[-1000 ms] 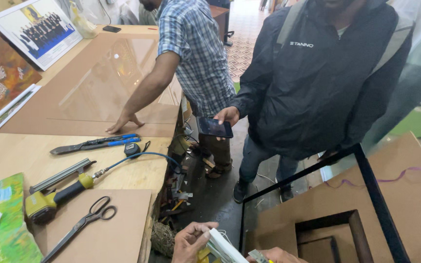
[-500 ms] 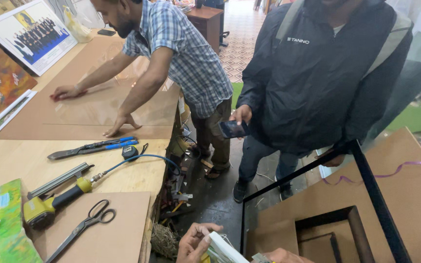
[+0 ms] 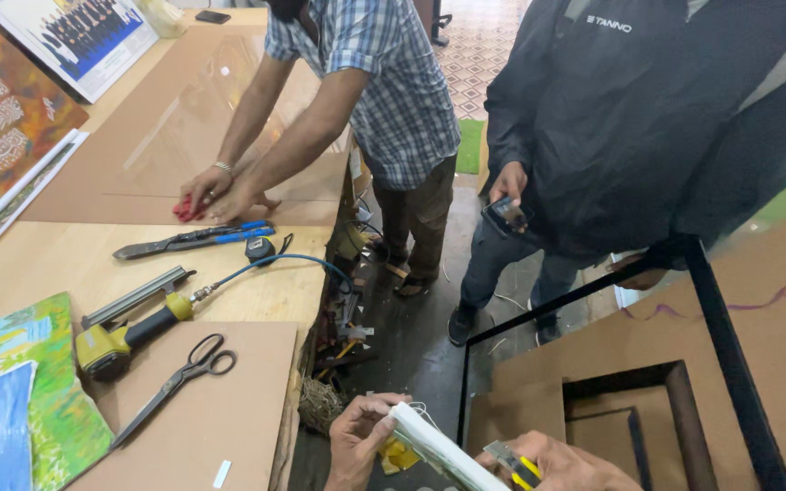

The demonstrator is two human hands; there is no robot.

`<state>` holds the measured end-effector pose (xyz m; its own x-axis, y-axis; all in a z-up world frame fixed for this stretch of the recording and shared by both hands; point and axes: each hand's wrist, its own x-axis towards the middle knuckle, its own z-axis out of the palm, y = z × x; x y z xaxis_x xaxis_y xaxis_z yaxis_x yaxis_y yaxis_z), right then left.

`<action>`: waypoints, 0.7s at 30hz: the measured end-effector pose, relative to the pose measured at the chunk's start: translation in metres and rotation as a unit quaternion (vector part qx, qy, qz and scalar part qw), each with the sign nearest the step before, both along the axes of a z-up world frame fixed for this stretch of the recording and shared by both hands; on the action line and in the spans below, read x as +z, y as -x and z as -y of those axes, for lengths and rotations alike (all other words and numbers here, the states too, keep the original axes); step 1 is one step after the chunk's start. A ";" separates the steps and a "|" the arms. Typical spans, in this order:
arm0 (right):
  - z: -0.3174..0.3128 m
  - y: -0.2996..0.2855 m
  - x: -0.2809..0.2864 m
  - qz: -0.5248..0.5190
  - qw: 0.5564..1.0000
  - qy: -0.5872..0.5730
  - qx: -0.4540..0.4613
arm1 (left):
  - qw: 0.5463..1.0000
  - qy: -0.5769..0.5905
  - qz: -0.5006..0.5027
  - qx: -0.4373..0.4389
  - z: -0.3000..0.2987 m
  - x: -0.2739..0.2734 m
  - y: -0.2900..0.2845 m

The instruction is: The person uses a utility knife to trim excess canvas and backing material from the edges of two stretched canvases. They rotate the canvases to cut along all sides, then set the trimmed canvases aside on the workbench.

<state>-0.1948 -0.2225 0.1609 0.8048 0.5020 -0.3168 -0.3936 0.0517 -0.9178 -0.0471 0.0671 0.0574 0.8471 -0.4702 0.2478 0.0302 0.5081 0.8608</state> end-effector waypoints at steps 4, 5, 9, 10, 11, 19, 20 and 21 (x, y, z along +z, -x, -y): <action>-0.009 0.009 0.000 0.008 0.995 -0.104 0.000 | 0.996 -0.011 -0.070 -0.055 -0.016 0.020 0.010; -0.009 0.008 -0.004 0.056 0.995 -0.083 0.015 | 0.995 -0.017 -0.066 -0.076 -0.019 0.023 0.009; -0.001 0.017 -0.024 0.035 0.995 -0.088 0.038 | 0.987 -0.103 -0.025 -0.124 -0.031 0.023 0.006; 0.004 0.016 -0.027 0.054 0.994 -0.088 0.039 | 0.988 -0.097 0.019 -0.123 -0.030 0.020 0.002; 0.005 0.015 -0.031 0.074 0.992 -0.091 0.039 | 0.986 -0.092 0.063 -0.124 -0.031 0.018 -0.001; -0.036 0.001 -0.052 0.525 0.709 -0.451 -0.139 | 0.989 -0.072 -0.008 -0.126 -0.032 -0.008 -0.002; -0.032 -0.001 -0.052 0.517 0.742 -0.417 -0.091 | 0.990 -0.079 0.005 -0.121 -0.032 -0.010 -0.002; -0.024 -0.001 -0.050 0.496 0.775 -0.388 -0.057 | 0.989 -0.085 0.018 -0.116 -0.031 -0.011 -0.003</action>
<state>-0.1939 -0.1985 0.1107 0.5133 0.1395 0.8468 0.5333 0.7212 -0.4421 -0.0444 0.0977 0.0468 0.7037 -0.6882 0.1766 0.0960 0.3384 0.9361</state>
